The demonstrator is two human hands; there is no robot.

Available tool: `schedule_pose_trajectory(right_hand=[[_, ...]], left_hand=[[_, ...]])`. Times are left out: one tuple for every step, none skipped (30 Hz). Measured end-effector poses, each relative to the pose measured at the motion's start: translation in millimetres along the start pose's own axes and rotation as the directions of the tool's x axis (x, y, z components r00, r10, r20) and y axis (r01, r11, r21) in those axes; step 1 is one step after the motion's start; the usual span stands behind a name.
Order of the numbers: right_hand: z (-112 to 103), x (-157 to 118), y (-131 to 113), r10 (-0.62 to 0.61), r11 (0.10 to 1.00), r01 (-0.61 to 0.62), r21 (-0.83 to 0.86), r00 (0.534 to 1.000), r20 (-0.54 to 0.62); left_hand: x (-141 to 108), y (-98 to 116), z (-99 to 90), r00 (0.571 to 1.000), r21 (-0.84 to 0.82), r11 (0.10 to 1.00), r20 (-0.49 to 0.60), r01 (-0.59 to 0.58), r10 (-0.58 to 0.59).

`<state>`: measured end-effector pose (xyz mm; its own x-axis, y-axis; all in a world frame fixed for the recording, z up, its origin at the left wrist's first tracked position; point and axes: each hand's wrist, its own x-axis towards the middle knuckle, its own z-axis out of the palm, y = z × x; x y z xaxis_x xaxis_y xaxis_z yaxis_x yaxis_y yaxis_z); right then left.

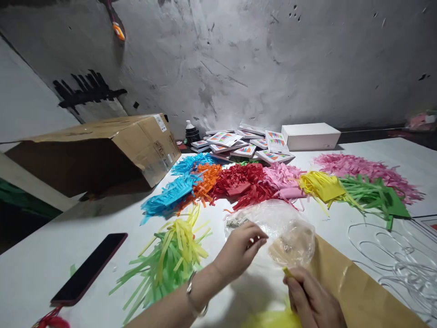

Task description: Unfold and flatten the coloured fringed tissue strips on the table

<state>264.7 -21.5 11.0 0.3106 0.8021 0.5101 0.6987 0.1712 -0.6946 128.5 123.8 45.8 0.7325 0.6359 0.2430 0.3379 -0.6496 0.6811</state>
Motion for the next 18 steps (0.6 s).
schedule_pose_trajectory(right_hand=[[2.0, 12.7, 5.3, -0.012, 1.000, 0.013, -0.026, 1.000, 0.014], [5.7, 24.2, 11.9, -0.026, 0.998, 0.027, -0.063, 0.999, 0.030], [10.5, 33.5, 19.9, -0.033, 0.993, 0.038, -0.112, 0.999, 0.043], [15.7, 40.0, 28.9, -0.033, 0.987, 0.041, -0.156, 0.998, 0.052], [20.9, 43.3, 38.4, -0.026, 0.981, 0.036, -0.190, 0.998, 0.057], [25.5, 43.6, 48.0, -0.015, 0.977, 0.027, -0.213, 0.998, 0.056], [29.2, 41.3, 57.0, -0.003, 0.974, 0.015, -0.226, 0.999, 0.053], [32.0, 37.3, 65.1, 0.009, 0.971, 0.003, -0.238, 0.999, 0.049], [33.8, 32.5, 71.8, 0.021, 0.969, -0.009, -0.247, 0.999, 0.047], [34.8, 27.8, 77.0, 0.033, 0.967, -0.021, -0.252, 0.998, 0.044], [35.1, 23.9, 80.5, 0.041, 0.967, -0.028, -0.251, 0.998, 0.046], [34.9, 21.2, 82.2, 0.046, 0.969, -0.032, -0.245, 0.998, 0.052], [34.1, 19.8, 82.2, 0.048, 0.972, -0.034, -0.233, 0.997, 0.057], [33.0, 19.6, 80.6, 0.049, 0.975, -0.034, -0.218, 0.997, 0.062], [31.4, 20.4, 77.3, 0.051, 0.979, -0.037, -0.202, 0.997, 0.064], [29.6, 21.8, 72.6, 0.053, 0.983, -0.041, -0.181, 0.997, 0.061], [27.6, 23.6, 66.7, 0.054, 0.987, -0.046, -0.152, 0.997, 0.050], [25.4, 25.4, 60.0, 0.054, 0.992, -0.050, -0.117, 0.998, 0.032]], left_hand=[[18.5, -9.4, 4.4, 1.000, 0.044, 0.999, 0.030, -0.008, 0.007], [35.3, -19.0, 11.0, 0.998, 0.067, 0.998, 0.058, -0.015, 0.011], [49.4, -28.3, 19.1, 0.996, 0.092, 0.996, 0.091, -0.019, 0.010], [60.5, -36.7, 28.0, 0.992, 0.109, 0.994, 0.126, -0.021, 0.007], [68.4, -44.1, 36.7, 0.987, 0.121, 0.992, 0.161, -0.022, 0.002], [73.4, -50.2, 44.6, 0.981, 0.129, 0.991, 0.192, -0.022, -0.003], [76.0, -55.1, 51.0, 0.976, 0.131, 0.991, 0.216, -0.019, -0.010], [76.8, -58.9, 55.4, 0.972, 0.125, 0.992, 0.233, -0.014, -0.016], [76.6, -61.5, 57.9, 0.970, 0.113, 0.994, 0.242, -0.005, -0.022], [75.7, -63.2, 58.4, 0.970, 0.093, 0.996, 0.243, 0.008, -0.030], [74.4, -63.8, 57.3, 0.970, 0.067, 0.997, 0.240, 0.024, -0.040], [72.7, -63.6, 55.0, 0.971, 0.031, 0.999, 0.232, 0.045, -0.051], [70.4, -62.3, 51.8, 0.973, -0.014, 0.997, 0.223, 0.070, -0.065], [67.5, -60.1, 48.1, 0.973, -0.069, 0.993, 0.215, 0.099, -0.082], [63.5, -57.1, 44.3, 0.972, -0.134, 0.982, 0.213, 0.133, -0.103], [58.6, -53.1, 40.6, 0.968, -0.206, 0.964, 0.219, 0.170, -0.124], [52.8, -48.5, 37.3, 0.962, -0.278, 0.938, 0.231, 0.209, -0.145], [46.5, -43.3, 34.3, 0.955, -0.344, 0.907, 0.245, 0.245, -0.165]])
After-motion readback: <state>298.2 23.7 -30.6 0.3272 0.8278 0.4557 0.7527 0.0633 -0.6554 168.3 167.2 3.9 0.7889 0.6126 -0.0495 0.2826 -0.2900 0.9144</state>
